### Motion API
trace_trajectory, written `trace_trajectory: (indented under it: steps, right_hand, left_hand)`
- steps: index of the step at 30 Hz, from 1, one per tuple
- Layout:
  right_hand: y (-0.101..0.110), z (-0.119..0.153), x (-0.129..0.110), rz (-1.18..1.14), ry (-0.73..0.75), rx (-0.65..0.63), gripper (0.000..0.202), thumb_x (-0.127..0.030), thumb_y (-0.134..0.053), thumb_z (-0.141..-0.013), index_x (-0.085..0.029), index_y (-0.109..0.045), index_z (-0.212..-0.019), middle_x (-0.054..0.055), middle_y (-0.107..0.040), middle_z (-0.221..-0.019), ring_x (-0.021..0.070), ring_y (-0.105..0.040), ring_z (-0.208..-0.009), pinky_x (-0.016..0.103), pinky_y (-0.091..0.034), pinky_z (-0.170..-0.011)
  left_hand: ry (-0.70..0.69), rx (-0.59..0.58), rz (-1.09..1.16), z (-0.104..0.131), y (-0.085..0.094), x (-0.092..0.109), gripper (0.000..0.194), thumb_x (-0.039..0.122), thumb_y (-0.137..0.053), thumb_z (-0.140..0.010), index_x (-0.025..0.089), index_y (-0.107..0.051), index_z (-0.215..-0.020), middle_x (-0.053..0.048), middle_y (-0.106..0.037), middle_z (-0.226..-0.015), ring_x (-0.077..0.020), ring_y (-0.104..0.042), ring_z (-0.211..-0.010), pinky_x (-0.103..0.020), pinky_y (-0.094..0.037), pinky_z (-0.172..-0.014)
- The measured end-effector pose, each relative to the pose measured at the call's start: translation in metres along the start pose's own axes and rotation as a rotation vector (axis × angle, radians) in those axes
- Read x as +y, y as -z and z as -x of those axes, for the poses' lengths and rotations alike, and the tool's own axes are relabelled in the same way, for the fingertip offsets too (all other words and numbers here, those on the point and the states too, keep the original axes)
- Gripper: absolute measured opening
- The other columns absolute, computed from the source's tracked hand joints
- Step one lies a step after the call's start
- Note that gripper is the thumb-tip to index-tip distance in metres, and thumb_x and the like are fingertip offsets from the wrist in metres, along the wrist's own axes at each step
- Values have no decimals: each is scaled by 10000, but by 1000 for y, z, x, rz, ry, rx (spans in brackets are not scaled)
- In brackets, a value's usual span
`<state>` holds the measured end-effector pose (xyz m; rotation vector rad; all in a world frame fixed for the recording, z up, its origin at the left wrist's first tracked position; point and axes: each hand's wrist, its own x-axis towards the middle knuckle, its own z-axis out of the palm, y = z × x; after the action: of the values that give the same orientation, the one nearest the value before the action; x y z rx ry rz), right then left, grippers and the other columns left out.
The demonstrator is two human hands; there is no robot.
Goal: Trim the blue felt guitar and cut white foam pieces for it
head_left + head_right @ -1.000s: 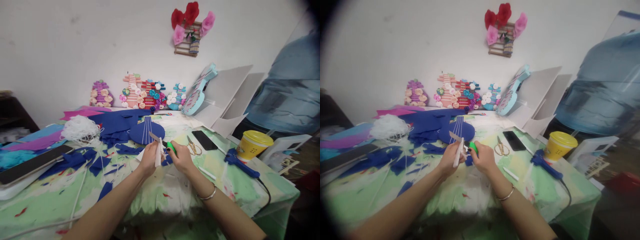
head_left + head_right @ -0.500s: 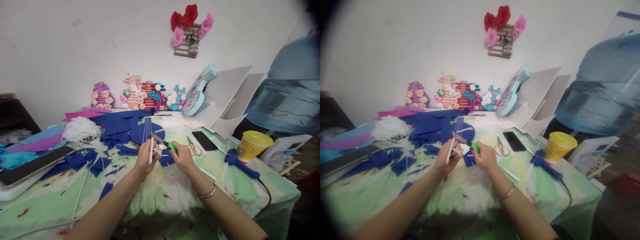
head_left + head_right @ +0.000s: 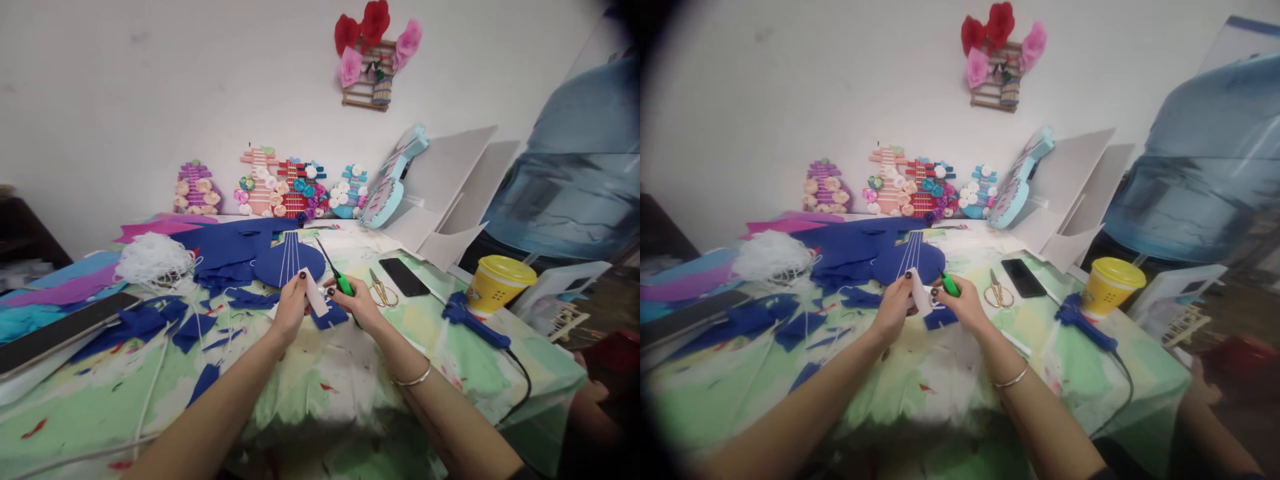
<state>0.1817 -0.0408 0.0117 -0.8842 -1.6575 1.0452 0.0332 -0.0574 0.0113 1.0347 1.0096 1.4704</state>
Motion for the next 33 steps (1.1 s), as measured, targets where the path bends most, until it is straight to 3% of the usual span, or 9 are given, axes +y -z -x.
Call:
trace_trajectory:
  steps: [3,7,14,18,24,28,33]
  right_hand:
    - [-4,1,-5,-164,-74,-92,322,-369,-682,-633,-157,-599,-861,-70,-425,-528,56,-311,-409,210,-235,-408]
    - [-3,0,-6,-130,-116,-23,230,-338,-673,-622,-154,-569,-714,-72,-420,-455,59,-327,-383,207,-237,-388]
    - [2,-5,5,11,-112,42,163,-310,-616,-629,-172,-534,-653,-46,-502,-479,70,-388,-399,200,-284,-397]
    - [4,-6,4,-32,-143,118,134,-279,-594,-621,-176,-527,-675,-61,-463,-458,64,-357,-372,203,-260,-381]
    - [1,1,-11,-283,-115,-58,244,-281,-624,-637,-163,-578,-846,-87,-408,-455,52,-308,-351,201,-215,-361]
    - [0,2,-8,-232,-122,-112,192,-317,-655,-655,-166,-542,-691,-81,-400,-444,48,-320,-362,197,-223,-373]
    - [3,-2,1,-114,-93,-73,190,-324,-635,-663,-171,-527,-634,-63,-446,-465,59,-348,-383,205,-262,-393]
  left_hand:
    - [-6,-109,-61,1,-2,-2,450,607,-577,-692,182,-428,-690,69,-414,-442,-53,-349,-357,-155,-211,-348]
    - [10,-185,-87,1,-4,-3,371,539,-537,-758,186,-431,-715,70,-408,-440,-49,-325,-342,-154,-175,-346]
    - [-18,-220,-71,0,-1,-1,294,453,-567,-768,176,-475,-736,67,-408,-448,-49,-334,-363,-154,-185,-365]
    - [-66,-206,-46,-1,1,2,285,443,-583,-770,165,-523,-777,71,-382,-451,-43,-320,-371,-156,-177,-379]
    - [-112,-216,-80,0,2,2,294,449,-582,-775,162,-535,-739,77,-356,-444,-39,-290,-366,-167,-173,-377]
    - [-127,-215,-116,0,2,2,329,450,-596,-766,162,-484,-653,82,-327,-436,-38,-279,-368,-173,-175,-381]
    - [-161,-200,-190,-2,3,1,349,470,-603,-752,154,-502,-642,72,-344,-436,-43,-286,-380,-182,-175,-389]
